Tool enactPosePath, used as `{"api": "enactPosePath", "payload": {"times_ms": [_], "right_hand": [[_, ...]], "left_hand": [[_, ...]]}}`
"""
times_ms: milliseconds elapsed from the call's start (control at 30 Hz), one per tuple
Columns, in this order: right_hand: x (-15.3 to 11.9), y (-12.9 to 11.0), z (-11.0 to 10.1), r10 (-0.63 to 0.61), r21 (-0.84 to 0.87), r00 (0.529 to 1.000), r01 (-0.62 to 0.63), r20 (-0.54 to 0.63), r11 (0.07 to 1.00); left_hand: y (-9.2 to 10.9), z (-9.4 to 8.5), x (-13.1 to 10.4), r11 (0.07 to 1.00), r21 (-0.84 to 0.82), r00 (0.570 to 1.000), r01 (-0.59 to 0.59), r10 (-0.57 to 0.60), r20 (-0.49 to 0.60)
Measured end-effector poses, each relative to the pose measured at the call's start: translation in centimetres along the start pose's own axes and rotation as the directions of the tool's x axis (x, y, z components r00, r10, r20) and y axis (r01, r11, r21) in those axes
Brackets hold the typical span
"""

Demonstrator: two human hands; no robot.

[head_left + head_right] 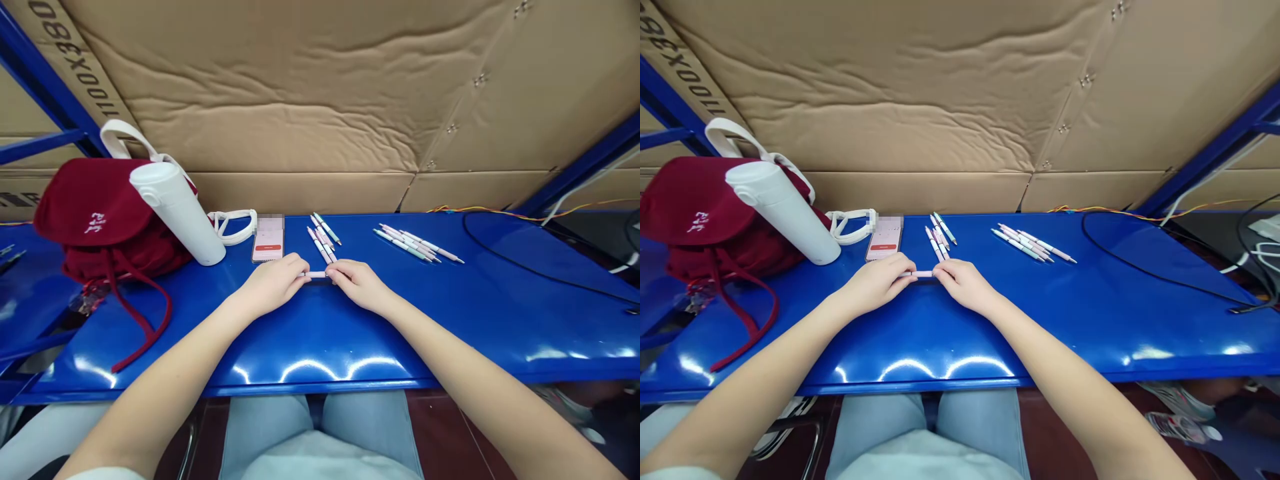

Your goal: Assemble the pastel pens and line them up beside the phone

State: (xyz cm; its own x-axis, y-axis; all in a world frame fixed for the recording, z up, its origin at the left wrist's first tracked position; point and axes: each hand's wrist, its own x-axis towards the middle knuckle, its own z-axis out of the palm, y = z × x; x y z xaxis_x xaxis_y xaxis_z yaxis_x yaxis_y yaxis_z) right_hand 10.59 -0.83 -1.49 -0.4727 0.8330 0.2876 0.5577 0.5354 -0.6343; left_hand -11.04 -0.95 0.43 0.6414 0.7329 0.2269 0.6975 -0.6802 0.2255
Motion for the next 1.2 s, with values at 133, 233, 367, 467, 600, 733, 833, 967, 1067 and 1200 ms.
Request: {"api": "enactPosePath", "payload": {"times_ms": [133,233,367,467,600,733,833,967,1067,1200], "right_hand": [[-0.2,0.3,-0.1,0.089,0.149,0.996,-0.088,-0.005,0.985],[-0.2,0.3,-0.3,0.091,0.148,0.996,-0.087,-0.020,0.985],[-0.1,0.1,-0.6,0.006,0.028,1.000,-0.006,-0.006,1.000],[-0.2,0.0,-0.6,-0.019,0.005,0.998,0.019,0.053,1.000],[-0.4,-0.2,-0.7,0.027,0.009,0.999,-0.028,0.024,1.000],[-0.5,-0.5,-1.0,-0.006,-0.043,0.997,0.009,0.077,0.999],[-0.5,-0.6,-1.1,0.020,-0.062,0.993,-0.013,0.118,0.998],[-0.6,-0.3,-1.0,0.053,-0.074,0.994,-0.046,0.096,0.996],[-0.4,-0.2,-1.0,0.020,-0.084,0.992,-0.009,0.123,0.996],[-0.4,-0.3,-1.2,0.036,-0.071,0.989,-0.026,0.142,0.997]], "left_hand": [[-0.1,0.2,0.0,0.998,-0.053,1.000,-0.024,0.024,-0.004],[-0.1,0.2,0.0,0.996,-0.084,0.999,-0.035,0.034,-0.018],[0.0,0.0,0.0,0.994,-0.100,0.998,-0.044,0.040,-0.050],[0.2,-0.2,0.0,0.992,-0.120,0.999,-0.039,0.034,-0.043],[0.4,-0.2,0.0,0.993,-0.114,0.998,-0.043,0.038,-0.049],[0.4,-0.1,0.0,0.989,-0.142,0.999,-0.041,0.038,-0.020],[0.3,0.0,0.0,0.993,-0.085,0.996,-0.083,0.081,-0.022],[0.3,-0.1,0.1,0.997,-0.038,0.998,-0.068,0.067,-0.015],[0.3,-0.3,0.1,0.997,-0.049,0.998,-0.059,0.057,-0.025],[0.2,-0.2,0.1,0.994,-0.084,0.997,-0.069,0.067,-0.030]]}}
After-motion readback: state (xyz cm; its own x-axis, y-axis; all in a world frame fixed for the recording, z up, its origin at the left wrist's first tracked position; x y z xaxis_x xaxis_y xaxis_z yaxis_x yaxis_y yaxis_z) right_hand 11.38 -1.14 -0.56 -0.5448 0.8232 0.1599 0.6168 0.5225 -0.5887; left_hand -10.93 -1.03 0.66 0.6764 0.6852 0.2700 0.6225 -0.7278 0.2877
